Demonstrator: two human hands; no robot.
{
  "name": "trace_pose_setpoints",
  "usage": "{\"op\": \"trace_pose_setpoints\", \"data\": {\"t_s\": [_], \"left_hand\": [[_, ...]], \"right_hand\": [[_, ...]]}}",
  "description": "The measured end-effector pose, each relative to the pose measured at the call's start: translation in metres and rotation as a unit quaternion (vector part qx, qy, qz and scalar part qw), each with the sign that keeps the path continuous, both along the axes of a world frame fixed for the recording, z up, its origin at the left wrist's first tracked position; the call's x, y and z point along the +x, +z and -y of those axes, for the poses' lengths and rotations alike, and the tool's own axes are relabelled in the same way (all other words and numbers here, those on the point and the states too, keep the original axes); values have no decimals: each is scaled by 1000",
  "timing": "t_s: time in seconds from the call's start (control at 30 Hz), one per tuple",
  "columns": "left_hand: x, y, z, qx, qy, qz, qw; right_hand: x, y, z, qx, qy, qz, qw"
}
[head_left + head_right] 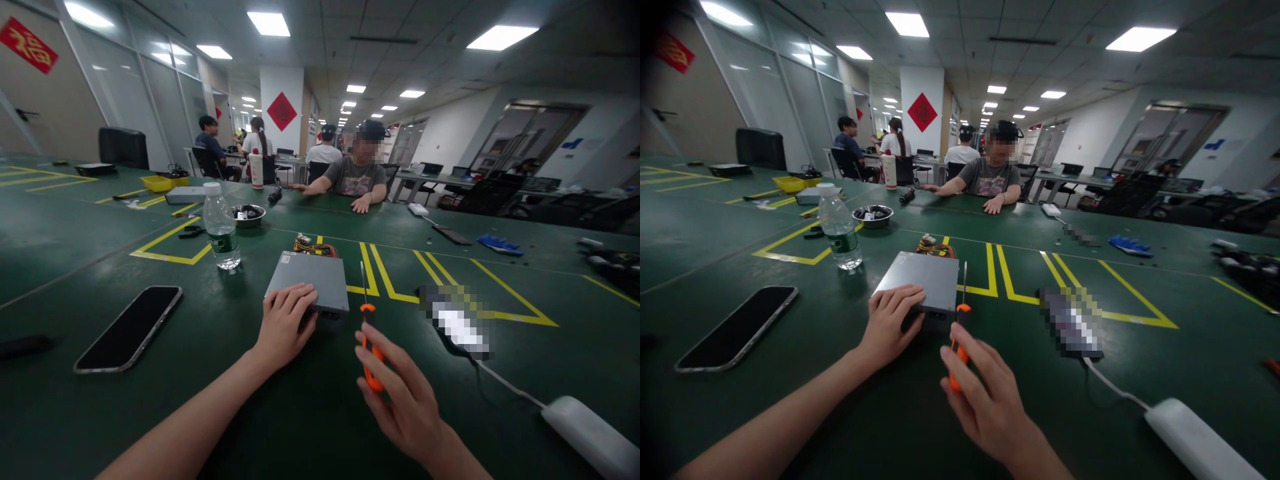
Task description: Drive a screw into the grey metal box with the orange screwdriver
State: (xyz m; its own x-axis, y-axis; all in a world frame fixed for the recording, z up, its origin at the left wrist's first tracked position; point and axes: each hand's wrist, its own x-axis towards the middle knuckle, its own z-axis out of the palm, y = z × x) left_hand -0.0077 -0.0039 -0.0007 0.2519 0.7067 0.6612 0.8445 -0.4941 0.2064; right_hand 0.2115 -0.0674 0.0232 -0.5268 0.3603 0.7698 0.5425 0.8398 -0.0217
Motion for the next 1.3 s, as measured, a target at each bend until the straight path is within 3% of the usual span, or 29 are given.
{"op": "trace_pose_setpoints", "data": {"t_s": [0.17, 0.3, 0.5, 0.7, 1.17, 1.3], "left_hand": [[-1, -1, -1, -3, -2, 2, 1000], [-1, 0, 0, -7, -4, 6, 1000], [-1, 0, 0, -5, -6, 5, 1000], [-1, 0, -1, 4, -4, 5, 1000], [0, 0, 0, 0, -6, 6, 1000], [0, 0, 0, 0, -2, 1, 1000]], "right_hand": [[8, -5, 2, 24, 48, 19, 998], [20, -14, 22, 10, 15, 79, 997], [17, -12, 28, 22, 32, 132, 990], [10, -14, 24, 34, 41, 89, 995], [-2, -9, 19, 35, 76, 112, 990], [-8, -12, 20, 54, 64, 70, 994]]}}
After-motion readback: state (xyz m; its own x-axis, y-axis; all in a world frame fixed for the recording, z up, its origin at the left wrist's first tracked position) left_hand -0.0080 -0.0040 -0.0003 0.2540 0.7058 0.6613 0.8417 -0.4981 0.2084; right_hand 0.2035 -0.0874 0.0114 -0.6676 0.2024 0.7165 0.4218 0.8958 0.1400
